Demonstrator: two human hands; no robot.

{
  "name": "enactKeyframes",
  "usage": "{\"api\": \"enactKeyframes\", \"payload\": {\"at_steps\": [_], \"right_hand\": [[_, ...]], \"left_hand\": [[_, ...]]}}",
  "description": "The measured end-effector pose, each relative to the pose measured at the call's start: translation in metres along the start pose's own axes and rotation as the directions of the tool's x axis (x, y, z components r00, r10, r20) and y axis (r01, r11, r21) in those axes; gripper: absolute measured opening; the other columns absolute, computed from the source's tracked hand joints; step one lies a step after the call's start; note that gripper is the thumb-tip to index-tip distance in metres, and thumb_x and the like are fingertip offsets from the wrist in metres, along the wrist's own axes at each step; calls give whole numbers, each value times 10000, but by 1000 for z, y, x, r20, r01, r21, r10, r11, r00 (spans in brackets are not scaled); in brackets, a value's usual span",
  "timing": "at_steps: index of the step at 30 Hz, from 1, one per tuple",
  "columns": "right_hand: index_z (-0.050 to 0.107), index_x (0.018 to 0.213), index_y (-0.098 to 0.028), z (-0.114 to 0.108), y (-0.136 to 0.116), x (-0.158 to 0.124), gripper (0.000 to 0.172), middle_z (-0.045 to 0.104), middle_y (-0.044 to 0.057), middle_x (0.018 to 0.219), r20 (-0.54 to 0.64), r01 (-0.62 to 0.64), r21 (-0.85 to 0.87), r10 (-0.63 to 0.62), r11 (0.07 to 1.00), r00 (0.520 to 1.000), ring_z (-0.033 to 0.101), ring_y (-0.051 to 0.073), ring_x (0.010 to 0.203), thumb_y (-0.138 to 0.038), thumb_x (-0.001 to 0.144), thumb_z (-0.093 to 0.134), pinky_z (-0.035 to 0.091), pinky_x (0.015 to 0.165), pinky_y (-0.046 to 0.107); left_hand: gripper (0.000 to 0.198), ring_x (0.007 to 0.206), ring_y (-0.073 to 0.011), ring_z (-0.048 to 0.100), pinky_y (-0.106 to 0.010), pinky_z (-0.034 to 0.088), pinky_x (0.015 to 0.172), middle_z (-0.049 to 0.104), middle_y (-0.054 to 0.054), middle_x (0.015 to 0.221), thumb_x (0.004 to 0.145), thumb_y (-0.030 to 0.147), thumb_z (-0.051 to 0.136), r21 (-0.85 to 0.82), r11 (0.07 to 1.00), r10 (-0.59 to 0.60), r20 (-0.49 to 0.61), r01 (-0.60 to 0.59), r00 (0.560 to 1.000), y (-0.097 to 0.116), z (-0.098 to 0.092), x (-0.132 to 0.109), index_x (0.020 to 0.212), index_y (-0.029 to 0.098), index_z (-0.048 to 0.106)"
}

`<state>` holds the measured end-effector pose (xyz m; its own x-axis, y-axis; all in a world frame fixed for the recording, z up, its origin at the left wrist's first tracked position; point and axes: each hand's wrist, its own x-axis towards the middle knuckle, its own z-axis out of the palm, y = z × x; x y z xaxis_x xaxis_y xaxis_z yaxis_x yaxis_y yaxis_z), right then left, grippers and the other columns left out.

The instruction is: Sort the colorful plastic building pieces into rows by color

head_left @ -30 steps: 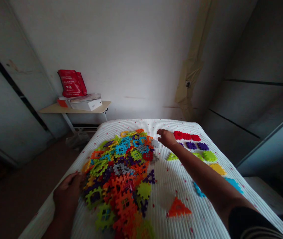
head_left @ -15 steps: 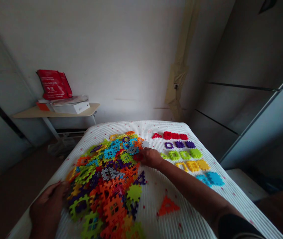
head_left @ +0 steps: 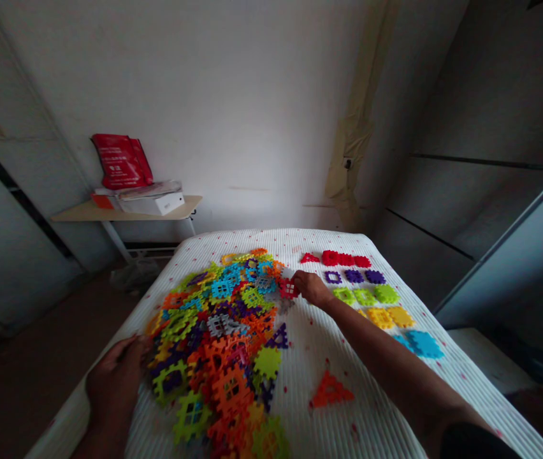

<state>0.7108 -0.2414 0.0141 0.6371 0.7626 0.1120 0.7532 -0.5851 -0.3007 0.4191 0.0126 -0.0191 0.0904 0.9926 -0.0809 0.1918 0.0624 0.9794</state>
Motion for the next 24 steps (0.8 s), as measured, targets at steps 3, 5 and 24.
{"api": "enactKeyframes", "payload": {"at_steps": [3,5,24], "right_hand": [[673,940,-161,1,2,1,282,700,72,854,18,-35,-29,36,999,999,639,166,796,-190,910,394,415,697,226],[684,984,-176,3,4,0,278,703,86,920,17,-58,-47,58,997,998,644,187,846,-220,904,421,429,719,246],[635,1104,-172,10,16,-9,444,667,97,1042,94,288,-12,-285,958,954,609,223,973,-209,671,727,462,842,317]], "left_hand": [[359,708,-189,598,-317,483,726,619,18,636,518,366,652,-4,1000,-18,-4,18,1000,9,0,-8,816,166,649],[345,699,-187,597,-310,485,709,611,24,616,528,366,648,19,1000,-22,-15,23,1000,14,0,-12,811,168,648],[328,805,-225,598,-348,463,799,617,20,710,521,452,634,73,997,-35,29,32,999,5,-1,-6,761,229,633]]}}
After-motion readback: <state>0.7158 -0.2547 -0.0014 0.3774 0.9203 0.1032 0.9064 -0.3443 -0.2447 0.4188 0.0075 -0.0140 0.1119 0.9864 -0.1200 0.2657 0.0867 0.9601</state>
